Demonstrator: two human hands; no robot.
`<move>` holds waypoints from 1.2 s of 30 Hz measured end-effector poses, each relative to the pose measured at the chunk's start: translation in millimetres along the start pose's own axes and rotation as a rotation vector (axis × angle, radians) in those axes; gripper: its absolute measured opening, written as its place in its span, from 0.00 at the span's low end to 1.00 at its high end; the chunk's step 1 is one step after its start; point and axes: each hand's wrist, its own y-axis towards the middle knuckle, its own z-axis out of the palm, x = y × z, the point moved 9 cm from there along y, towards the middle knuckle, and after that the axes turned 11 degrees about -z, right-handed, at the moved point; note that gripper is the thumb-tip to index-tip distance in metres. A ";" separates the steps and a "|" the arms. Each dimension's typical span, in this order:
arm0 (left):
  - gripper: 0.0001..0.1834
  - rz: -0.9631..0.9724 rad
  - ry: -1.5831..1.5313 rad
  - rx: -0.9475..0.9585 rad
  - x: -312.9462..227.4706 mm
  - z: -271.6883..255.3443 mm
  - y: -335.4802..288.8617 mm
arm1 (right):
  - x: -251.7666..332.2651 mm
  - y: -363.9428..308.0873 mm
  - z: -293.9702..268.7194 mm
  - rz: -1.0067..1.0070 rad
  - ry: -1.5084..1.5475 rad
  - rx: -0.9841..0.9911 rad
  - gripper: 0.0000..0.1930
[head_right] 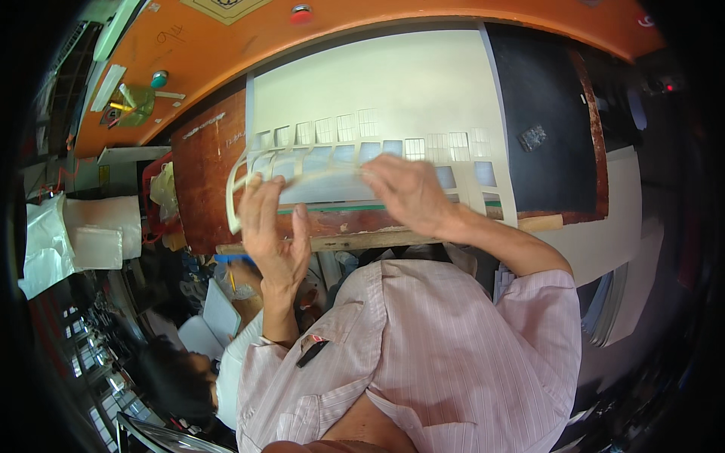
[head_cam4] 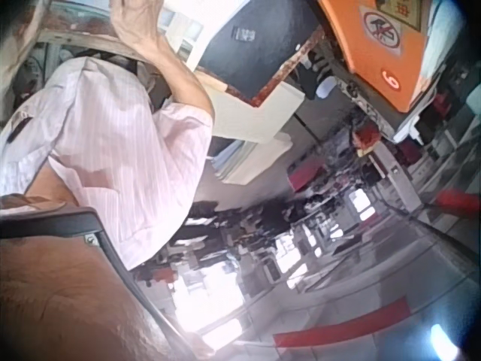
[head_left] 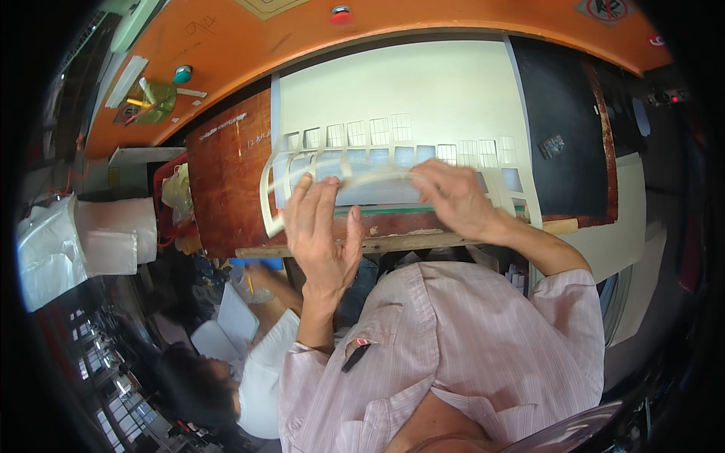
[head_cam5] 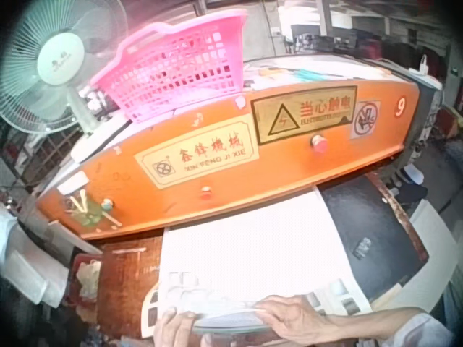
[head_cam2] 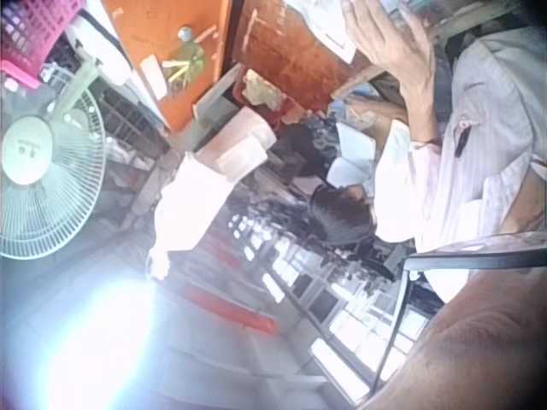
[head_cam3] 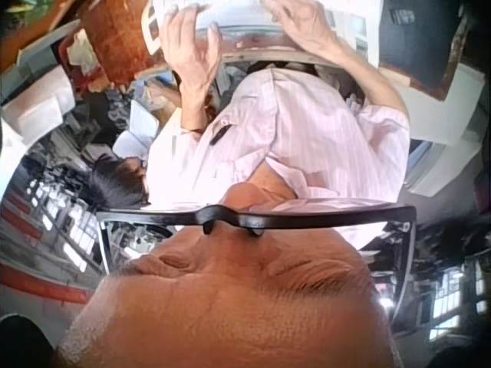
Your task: The person places small white plastic pieces into a grid-like tray, then uses a small tool to press them into place. They remove the tray and place the pieces into a plastic bag.
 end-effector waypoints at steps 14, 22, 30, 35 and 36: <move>0.25 -0.265 -0.246 -0.011 104.1 174.9 22.0 | -21.5 38.6 -64.0 0.206 0.135 -0.148 0.19; 0.23 -0.195 -0.045 -0.066 98.0 209.1 28.2 | -4.8 57.2 -88.8 0.155 0.018 -0.181 0.19; 0.29 -0.142 -0.100 -0.078 63.2 193.3 33.2 | -1.0 80.1 -106.1 0.135 -0.067 -0.193 0.20; 0.34 -0.241 -0.216 -0.063 24.7 219.3 41.6 | 3.3 82.6 -104.0 0.096 -0.068 -0.192 0.20; 0.34 -0.275 -0.215 -0.073 24.0 223.2 42.7 | 3.2 82.7 -104.4 0.105 -0.083 -0.185 0.20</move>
